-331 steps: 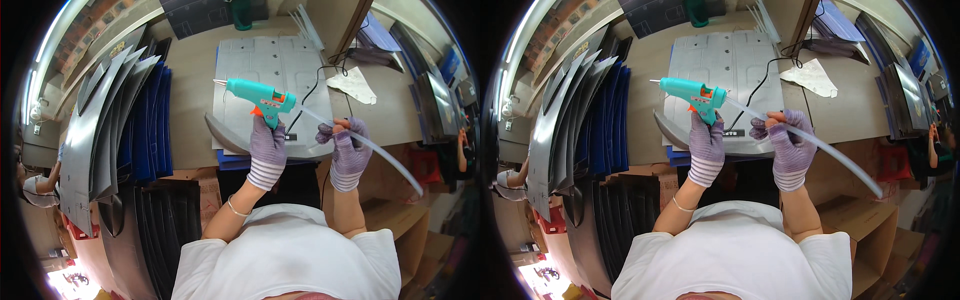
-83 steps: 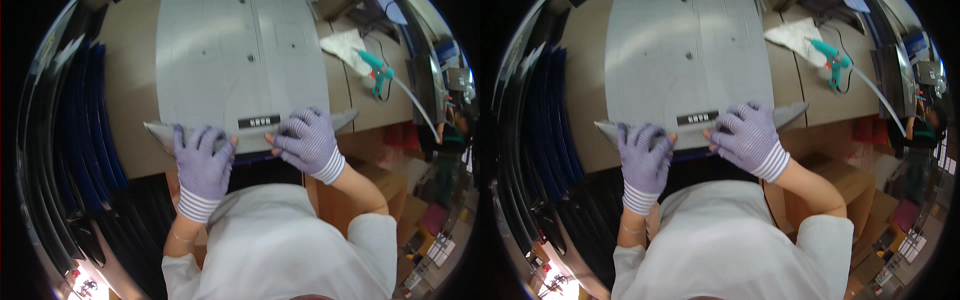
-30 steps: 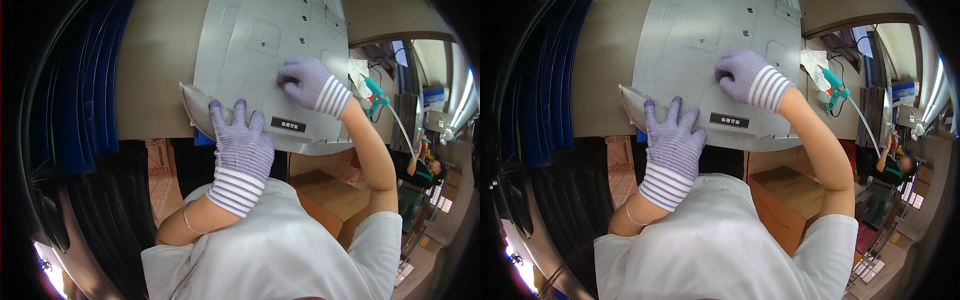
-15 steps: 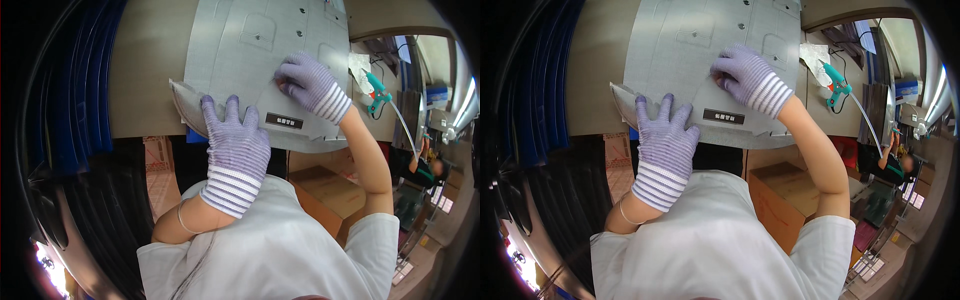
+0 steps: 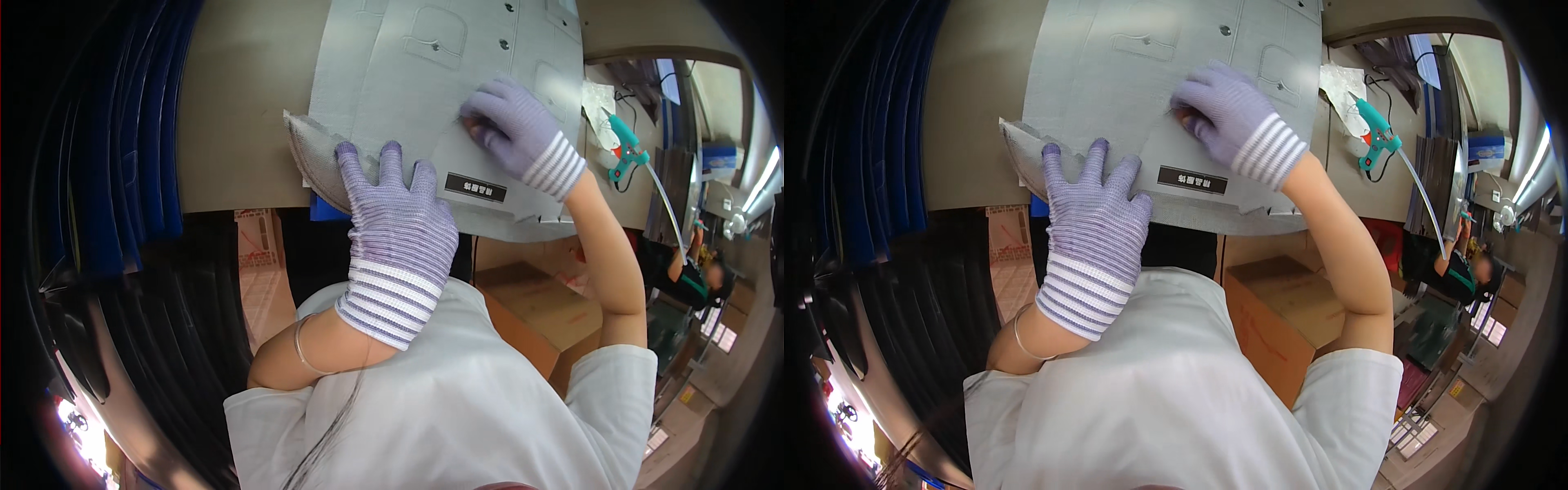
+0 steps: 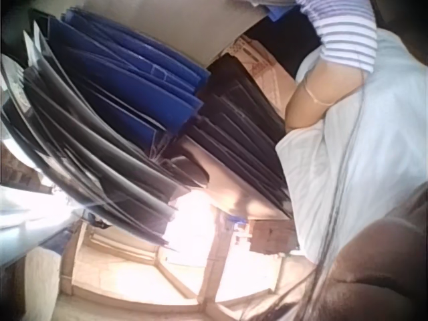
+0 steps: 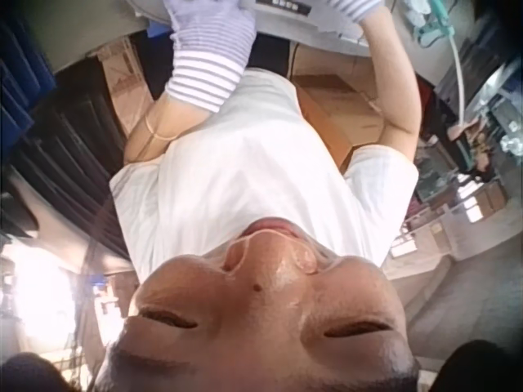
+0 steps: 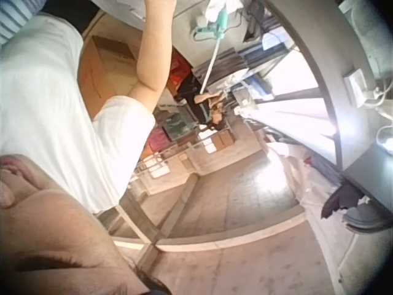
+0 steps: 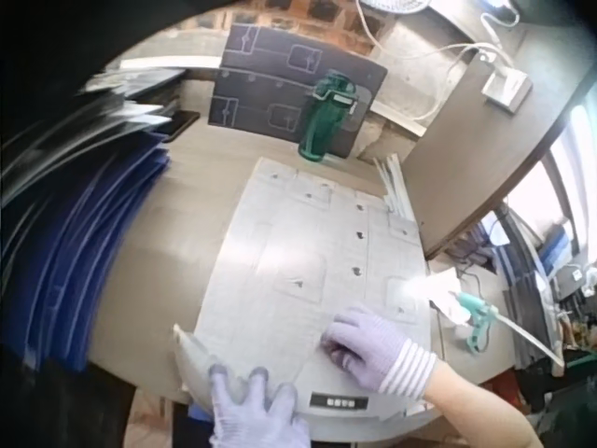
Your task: The person unpacks a hot glue gun, plugs it in, and inserts a glue stick. They then apply hot glue to the edges of a grey fabric piece and press it onto a grey panel, smoothing the surface. The person repeats this process on another panel, applying glue and attaching the fabric.
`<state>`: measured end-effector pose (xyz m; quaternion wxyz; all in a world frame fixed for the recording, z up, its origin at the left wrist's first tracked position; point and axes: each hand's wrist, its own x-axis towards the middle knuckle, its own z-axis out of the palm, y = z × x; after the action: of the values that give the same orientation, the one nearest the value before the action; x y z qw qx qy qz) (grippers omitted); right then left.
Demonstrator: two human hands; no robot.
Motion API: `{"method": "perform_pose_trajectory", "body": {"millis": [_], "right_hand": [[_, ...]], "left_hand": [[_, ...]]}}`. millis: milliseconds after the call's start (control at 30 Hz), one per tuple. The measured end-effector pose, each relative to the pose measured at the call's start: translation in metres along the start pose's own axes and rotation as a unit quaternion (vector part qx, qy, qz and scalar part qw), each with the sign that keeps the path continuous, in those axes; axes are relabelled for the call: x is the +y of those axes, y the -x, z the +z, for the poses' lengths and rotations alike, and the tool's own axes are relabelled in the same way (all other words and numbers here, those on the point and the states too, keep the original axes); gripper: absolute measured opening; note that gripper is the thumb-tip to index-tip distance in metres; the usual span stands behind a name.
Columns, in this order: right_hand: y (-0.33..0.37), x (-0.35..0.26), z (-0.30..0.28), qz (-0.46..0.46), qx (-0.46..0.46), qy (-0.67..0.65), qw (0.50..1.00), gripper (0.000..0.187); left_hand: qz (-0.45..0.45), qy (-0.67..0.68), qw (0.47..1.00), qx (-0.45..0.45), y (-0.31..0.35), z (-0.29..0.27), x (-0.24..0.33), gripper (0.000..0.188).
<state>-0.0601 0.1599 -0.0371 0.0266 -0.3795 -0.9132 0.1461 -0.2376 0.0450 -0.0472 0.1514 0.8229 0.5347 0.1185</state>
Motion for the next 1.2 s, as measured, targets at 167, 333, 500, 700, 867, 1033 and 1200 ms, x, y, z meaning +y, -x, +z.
{"method": "perform_pose_trajectory", "body": {"millis": [167, 333, 500, 700, 867, 1033, 1200], "right_hand": [[0.005, 0.009, 0.012, 0.071, 0.086, -0.091, 0.990, 0.016], [-0.001, 0.003, 0.017, 0.044, 0.076, 0.015, 0.996, 0.015], [-0.001, -0.011, 0.002, 0.062, 0.001, -0.015, 0.998, 0.014], [0.019, 0.010, -0.007, 0.108, 0.088, -0.177, 0.974, 0.016], [0.010, 0.003, 0.010, 0.064, 0.070, -0.013, 0.995, 0.017], [-0.005, -0.008, 0.006, 0.046, -0.005, 0.108, 0.993, 0.021], [-0.020, -0.013, 0.009, 0.062, -0.099, 0.204, 0.972, 0.022]], "left_hand": [[-0.021, -0.007, 0.999, -0.029, -0.001, 0.000, -0.001, 0.014], [-0.024, -0.014, 0.999, -0.046, 0.000, -0.006, 0.003, 0.010], [-0.025, -0.026, 0.998, -0.058, -0.002, -0.008, 0.003, 0.008], [-0.035, -0.022, 0.996, -0.080, -0.005, -0.009, 0.004, 0.010], [-0.020, -0.027, 0.996, -0.078, -0.004, -0.009, 0.003, 0.011], [-0.028, -0.023, 0.997, -0.072, -0.003, -0.007, 0.004, 0.011], [-0.006, -0.024, 0.997, -0.076, -0.004, -0.003, 0.001, 0.018]]}}
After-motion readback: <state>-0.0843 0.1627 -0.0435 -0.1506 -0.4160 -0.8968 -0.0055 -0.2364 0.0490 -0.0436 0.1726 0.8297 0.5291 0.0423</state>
